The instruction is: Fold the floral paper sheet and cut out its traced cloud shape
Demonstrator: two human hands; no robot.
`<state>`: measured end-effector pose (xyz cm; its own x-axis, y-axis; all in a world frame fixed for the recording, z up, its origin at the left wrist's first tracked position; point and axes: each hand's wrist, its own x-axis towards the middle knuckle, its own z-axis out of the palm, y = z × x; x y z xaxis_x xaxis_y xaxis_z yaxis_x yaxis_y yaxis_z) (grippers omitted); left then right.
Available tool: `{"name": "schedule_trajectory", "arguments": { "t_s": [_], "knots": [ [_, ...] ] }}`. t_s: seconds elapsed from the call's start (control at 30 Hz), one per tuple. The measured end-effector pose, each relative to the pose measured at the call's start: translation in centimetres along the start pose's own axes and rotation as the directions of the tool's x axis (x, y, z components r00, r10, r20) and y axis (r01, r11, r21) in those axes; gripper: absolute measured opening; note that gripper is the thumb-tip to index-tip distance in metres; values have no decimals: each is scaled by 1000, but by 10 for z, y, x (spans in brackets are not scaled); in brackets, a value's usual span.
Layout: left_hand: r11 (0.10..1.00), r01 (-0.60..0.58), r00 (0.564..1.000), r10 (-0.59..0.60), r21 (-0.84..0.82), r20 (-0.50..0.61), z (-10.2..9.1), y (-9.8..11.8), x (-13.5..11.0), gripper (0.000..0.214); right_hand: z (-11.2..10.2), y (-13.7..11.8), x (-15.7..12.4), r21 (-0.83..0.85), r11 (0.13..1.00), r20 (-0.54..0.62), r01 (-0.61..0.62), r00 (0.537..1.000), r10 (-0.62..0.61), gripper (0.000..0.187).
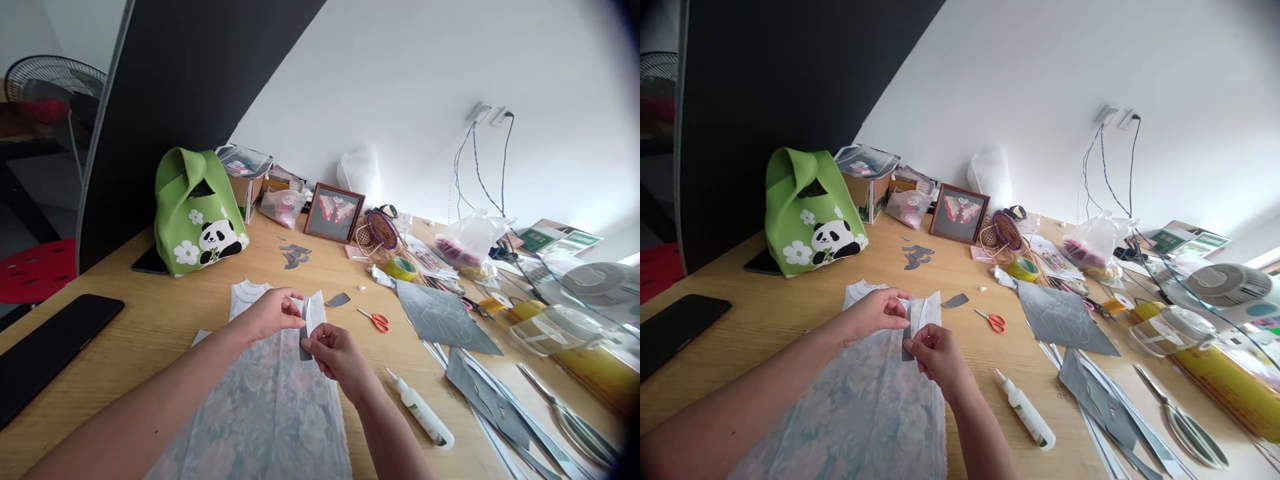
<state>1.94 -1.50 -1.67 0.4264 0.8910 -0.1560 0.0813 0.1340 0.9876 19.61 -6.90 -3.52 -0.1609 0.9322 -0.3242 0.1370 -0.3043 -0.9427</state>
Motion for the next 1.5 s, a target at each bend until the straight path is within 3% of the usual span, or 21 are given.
{"name": "schedule_trajectory", "arguments": {
  "t_s": [0.17, 0.37, 0.63, 0.7, 0.8, 0.87, 0.97, 1.07, 1.13, 1.23, 1.5],
  "knots": [
    [998, -11, 999, 9, -58, -33, 3, -8, 5, 47, -4, 2, 4, -25, 996, -40, 82, 996, -83, 36],
    [989, -21, 995, 6, -144, -104, 4, -7, 8, 34, -5, 12, 12, 69, 987, -47, 146, 989, -143, 32],
    [966, -6, 995, -21, -260, -102, 4, -19, 14, 34, -21, 12, 21, -46, 970, -278, 241, 929, -244, 25],
    [984, -14, 992, -8, -177, -123, 6, -20, 14, 33, -31, 9, 22, -95, 965, -318, 246, 911, -264, 25],
    [984, -92, 981, 116, 153, -155, 12, -23, 13, 23, -44, 9, 25, -229, 943, -380, 241, 870, -315, 20],
    [886, -202, 960, 263, 418, -93, 18, -28, 10, 20, -50, 9, 28, -347, 909, -417, 231, 830, -371, 15],
    [626, -396, 888, 446, 672, 108, 26, -39, 6, 20, -54, 9, 33, -533, 817, -435, 219, 758, -487, 10],
    [392, -475, 822, 517, 788, 239, 32, -51, 4, 20, -53, 8, 35, -678, 705, -404, 208, 696, -593, 9],
    [298, -476, 812, 512, 828, 282, 34, -58, 3, 21, -53, 11, 36, -748, 634, -375, 196, 664, -647, 12],
    [242, -473, 820, 473, 847, 323, 38, -62, 2, 24, -53, 19, 37, -829, 531, -319, 175, 631, -707, 18],
    [220, -471, 831, 437, 854, 345, 42, -64, 0, 30, -53, 30, 37, -949, 290, -159, 122, 608, -778, 24]
  ]
}}
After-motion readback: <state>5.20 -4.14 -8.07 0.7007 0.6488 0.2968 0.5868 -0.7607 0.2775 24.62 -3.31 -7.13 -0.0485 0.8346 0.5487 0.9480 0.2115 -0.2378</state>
